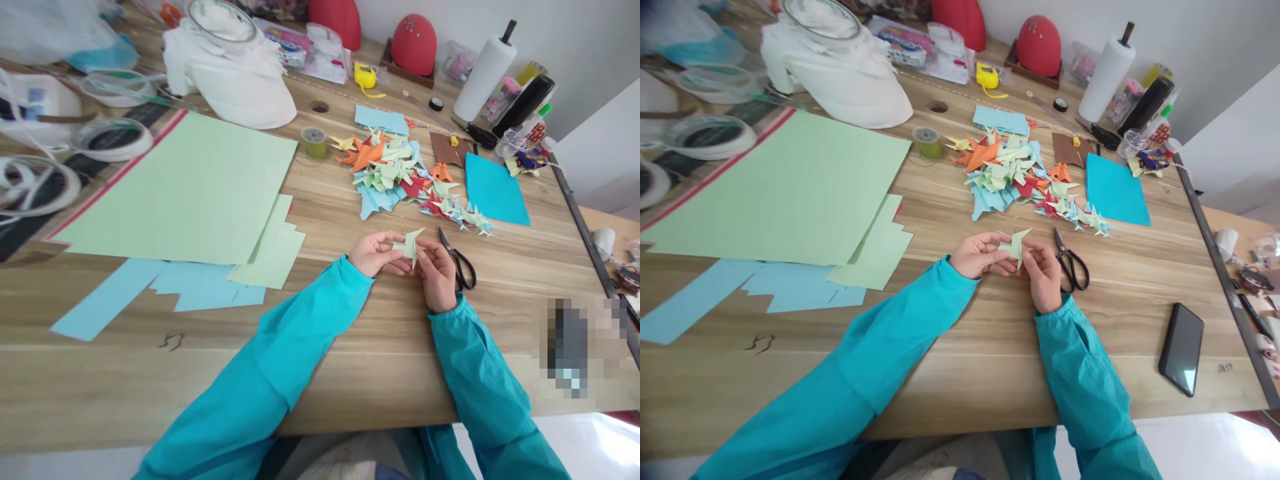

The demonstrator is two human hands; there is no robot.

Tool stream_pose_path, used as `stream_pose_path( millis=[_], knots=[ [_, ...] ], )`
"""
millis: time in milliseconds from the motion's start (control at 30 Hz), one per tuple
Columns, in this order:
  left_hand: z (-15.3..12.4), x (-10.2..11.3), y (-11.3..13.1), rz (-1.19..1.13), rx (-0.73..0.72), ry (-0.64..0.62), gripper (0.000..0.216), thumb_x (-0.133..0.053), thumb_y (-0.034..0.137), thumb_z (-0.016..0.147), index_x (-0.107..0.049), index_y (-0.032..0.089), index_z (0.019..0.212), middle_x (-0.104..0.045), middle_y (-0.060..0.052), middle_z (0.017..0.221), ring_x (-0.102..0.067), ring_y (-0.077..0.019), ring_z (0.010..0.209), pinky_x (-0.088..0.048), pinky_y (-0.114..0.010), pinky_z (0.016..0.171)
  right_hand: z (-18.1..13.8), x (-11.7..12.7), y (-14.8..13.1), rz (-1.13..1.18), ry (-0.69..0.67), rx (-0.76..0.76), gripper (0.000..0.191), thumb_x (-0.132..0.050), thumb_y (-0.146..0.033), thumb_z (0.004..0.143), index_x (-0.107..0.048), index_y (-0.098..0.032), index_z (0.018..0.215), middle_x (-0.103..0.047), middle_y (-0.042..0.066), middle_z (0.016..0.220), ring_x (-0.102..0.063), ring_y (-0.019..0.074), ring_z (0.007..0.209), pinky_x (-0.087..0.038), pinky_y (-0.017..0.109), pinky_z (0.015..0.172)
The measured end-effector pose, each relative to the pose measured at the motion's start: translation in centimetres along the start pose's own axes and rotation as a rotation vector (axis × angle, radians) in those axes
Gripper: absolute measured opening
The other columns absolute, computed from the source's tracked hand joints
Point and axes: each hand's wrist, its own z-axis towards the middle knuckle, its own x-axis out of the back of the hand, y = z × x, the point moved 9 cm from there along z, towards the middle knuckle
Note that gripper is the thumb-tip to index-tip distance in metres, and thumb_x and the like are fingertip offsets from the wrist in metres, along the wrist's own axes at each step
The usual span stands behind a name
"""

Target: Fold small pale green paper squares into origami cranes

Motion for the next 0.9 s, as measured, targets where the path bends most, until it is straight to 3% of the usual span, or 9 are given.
stream_pose_path(
  millis=[133, 300, 500, 667, 800, 900],
  knots=[
    [0.0, 0.1, 0.3, 0.021, -0.061, 0.019, 0.049, -0.076, 0.021, 0.053, -0.050, 0.010, 0.094, -0.067, -0.006, 0.062, -0.065, -0.0209, 0.054, -0.053, -0.030, 0.049, 0.1, -0.1, -0.2, -0.005, -0.017, 0.027, 0.023, -0.061, -0.024, 0.073, -0.055, -0.020, 0.095, -0.056, -0.004, 0.063, -0.051, 0.0087, 0.052, -0.041, 0.022, 0.052],
    [0.1, 0.5, 0.8, 0.029, -0.150, 0.050, 0.069, -0.075, 0.026, 0.053, -0.046, 0.011, 0.114, -0.066, -0.002, 0.061, -0.063, -0.0175, 0.054, -0.053, -0.028, 0.052, 0.2, 0.1, 0.1, 0.053, -0.029, 0.023, 0.024, -0.060, -0.021, 0.072, -0.056, -0.021, 0.096, -0.054, -0.005, 0.060, -0.050, 0.0085, 0.051, -0.040, 0.022, 0.051],
    [0.9, 1.9, 0.8, 0.017, -0.218, 0.140, 0.081, -0.079, 0.020, 0.043, -0.044, 0.011, 0.116, -0.066, -0.003, 0.069, -0.063, -0.0176, 0.061, -0.052, -0.029, 0.054, 0.3, -0.1, 0.5, 0.131, -0.044, -0.027, 0.026, -0.060, -0.022, 0.072, -0.057, -0.021, 0.097, -0.055, -0.004, 0.059, -0.051, 0.0094, 0.050, -0.041, 0.023, 0.050],
    [0.9, 2.1, 0.9, 0.032, -0.240, 0.172, 0.075, -0.078, 0.021, 0.043, -0.046, 0.010, 0.110, -0.066, -0.002, 0.067, -0.062, -0.0171, 0.058, -0.052, -0.030, 0.053, 0.3, -0.1, 1.2, 0.193, -0.002, -0.070, 0.018, -0.053, -0.034, 0.078, -0.054, -0.020, 0.089, -0.056, -0.003, 0.061, -0.053, 0.0102, 0.049, -0.043, 0.023, 0.048],
    [0.6, 1.9, 1.2, 0.071, -0.275, 0.182, 0.067, -0.077, 0.021, 0.043, -0.048, 0.012, 0.103, -0.065, -0.002, 0.068, -0.062, -0.0170, 0.061, -0.052, -0.029, 0.054, 0.2, -0.5, 1.3, 0.048, -0.033, -0.080, 0.023, -0.048, -0.043, 0.080, -0.050, -0.020, 0.084, -0.054, -0.005, 0.050, -0.046, 0.0084, 0.037, -0.034, 0.019, 0.037],
    [0.6, 2.0, 1.3, 0.076, -0.295, 0.199, 0.065, -0.077, 0.022, 0.043, -0.048, 0.012, 0.100, -0.065, -0.001, 0.067, -0.062, -0.0170, 0.062, -0.052, -0.030, 0.054, 0.1, -0.7, 0.9, 0.004, -0.032, -0.033, 0.026, -0.050, -0.045, 0.079, -0.048, -0.019, 0.082, -0.056, -0.004, 0.051, -0.047, 0.0079, 0.036, -0.034, 0.019, 0.037]
  ],
)
